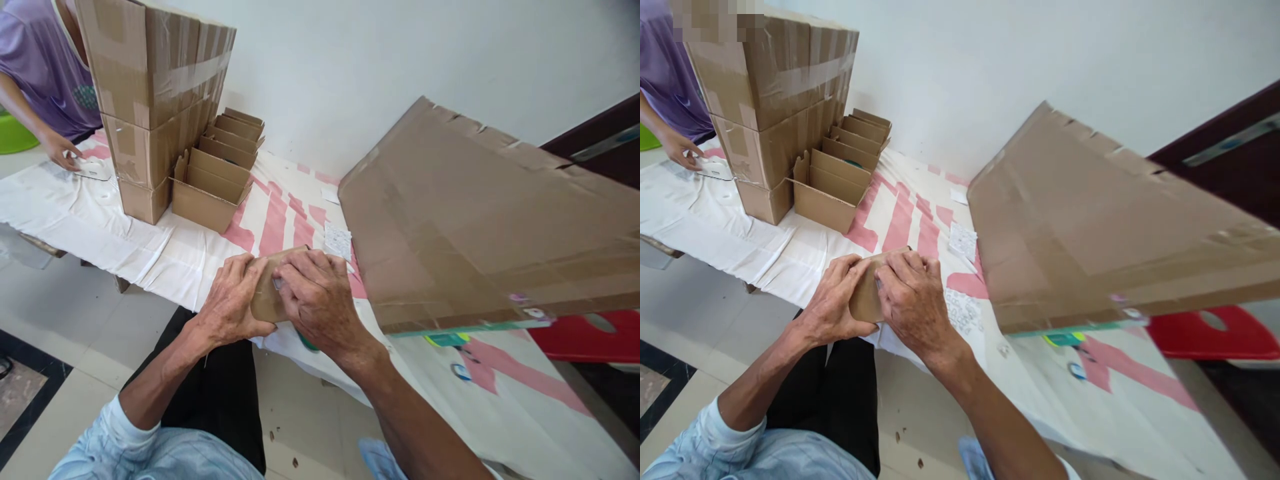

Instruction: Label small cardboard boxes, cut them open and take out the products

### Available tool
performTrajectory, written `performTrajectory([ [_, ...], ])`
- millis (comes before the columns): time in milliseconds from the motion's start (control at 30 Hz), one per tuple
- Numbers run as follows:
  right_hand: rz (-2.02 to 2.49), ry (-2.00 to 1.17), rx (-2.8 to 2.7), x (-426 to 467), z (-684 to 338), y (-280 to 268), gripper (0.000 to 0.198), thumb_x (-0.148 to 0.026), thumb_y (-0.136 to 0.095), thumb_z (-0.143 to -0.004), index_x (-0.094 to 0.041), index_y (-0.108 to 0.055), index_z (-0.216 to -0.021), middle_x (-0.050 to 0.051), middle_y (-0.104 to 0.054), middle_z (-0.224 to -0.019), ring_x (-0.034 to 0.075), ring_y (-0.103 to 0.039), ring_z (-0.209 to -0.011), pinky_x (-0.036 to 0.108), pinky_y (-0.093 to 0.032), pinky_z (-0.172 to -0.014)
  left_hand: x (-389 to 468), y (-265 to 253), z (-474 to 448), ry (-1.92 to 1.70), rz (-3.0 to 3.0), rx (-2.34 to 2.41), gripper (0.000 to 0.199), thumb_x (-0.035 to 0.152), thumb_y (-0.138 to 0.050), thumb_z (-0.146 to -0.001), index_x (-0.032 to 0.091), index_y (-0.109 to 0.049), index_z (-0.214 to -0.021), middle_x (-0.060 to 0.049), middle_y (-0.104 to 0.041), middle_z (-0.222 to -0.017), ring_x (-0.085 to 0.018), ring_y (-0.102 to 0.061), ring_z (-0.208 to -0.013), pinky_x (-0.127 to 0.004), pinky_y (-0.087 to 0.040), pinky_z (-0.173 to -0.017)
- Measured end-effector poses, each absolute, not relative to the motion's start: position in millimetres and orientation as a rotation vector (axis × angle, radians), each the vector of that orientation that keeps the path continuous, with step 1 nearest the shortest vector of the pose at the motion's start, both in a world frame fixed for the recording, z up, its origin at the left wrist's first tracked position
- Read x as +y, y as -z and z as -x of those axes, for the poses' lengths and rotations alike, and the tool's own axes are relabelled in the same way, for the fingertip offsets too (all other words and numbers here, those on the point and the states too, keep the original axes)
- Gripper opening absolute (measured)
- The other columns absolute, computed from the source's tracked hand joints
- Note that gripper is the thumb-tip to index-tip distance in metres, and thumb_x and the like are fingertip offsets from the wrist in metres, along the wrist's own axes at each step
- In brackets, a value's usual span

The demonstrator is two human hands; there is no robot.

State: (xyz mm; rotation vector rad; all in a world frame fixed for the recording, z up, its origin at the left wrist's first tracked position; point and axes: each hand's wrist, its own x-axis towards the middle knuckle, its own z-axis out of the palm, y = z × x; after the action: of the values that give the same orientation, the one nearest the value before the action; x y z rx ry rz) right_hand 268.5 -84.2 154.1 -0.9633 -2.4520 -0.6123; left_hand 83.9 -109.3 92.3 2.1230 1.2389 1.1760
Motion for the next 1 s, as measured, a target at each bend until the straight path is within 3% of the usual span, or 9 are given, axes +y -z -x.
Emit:
performTrajectory([
  [500, 0.913, 0.459, -2.406, -83, -270, -149, 0.026, -0.001, -0.053, -0.093, -0.024, -0.065, -0.090, 0.006, -0.071, -0.094, 0.028, -0.058, -0.097, 0.044, -0.040, -0.086, -110, -89, -82, -1.198, -2.127, 1.228, 0.106, 0.025, -0.090, -0.060, 0.025, -0.044, -0.155, -0.017, -0.052, -0.145, -0.043, -0.053, -0.137, -0.061, -0.051, -0.116],
  [800, 0.933, -0.058, -2.078, -87, -275, -149, 0.033, -0.013, -0.052, -0.102, -0.027, -0.064, -0.130, 0.009, -0.070, -0.121, 0.028, -0.068, -0.114, 0.048, -0.057, -0.099, -111, -88, -63, -1.167, -2.052, 1.169, 0.110, 0.025, -0.096, -0.062, 0.030, -0.047, -0.160, -0.016, -0.050, -0.154, -0.043, -0.049, -0.146, -0.061, -0.047, -0.122],
  [900, 0.881, -0.121, -2.113, -86, -274, -144, 0.038, -0.010, -0.049, -0.101, -0.027, -0.063, -0.133, 0.011, -0.069, -0.127, 0.028, -0.069, -0.121, 0.048, -0.060, -0.104, -109, -90, -51, -1.178, -1.961, 1.164, 0.101, 0.039, -0.102, -0.065, 0.028, -0.054, -0.154, -0.017, -0.056, -0.149, -0.041, -0.055, -0.141, -0.057, -0.052, -0.117],
  [1000, 0.832, -0.105, -2.112, -86, -270, -136, 0.044, -0.005, -0.046, -0.101, -0.027, -0.061, -0.136, 0.012, -0.068, -0.131, 0.028, -0.068, -0.126, 0.052, -0.060, -0.108, -106, -90, -48, -1.249, -1.874, 1.172, 0.078, 0.054, -0.100, -0.072, 0.026, -0.065, -0.137, -0.014, -0.066, -0.135, -0.036, -0.065, -0.127, -0.049, -0.056, -0.106],
])
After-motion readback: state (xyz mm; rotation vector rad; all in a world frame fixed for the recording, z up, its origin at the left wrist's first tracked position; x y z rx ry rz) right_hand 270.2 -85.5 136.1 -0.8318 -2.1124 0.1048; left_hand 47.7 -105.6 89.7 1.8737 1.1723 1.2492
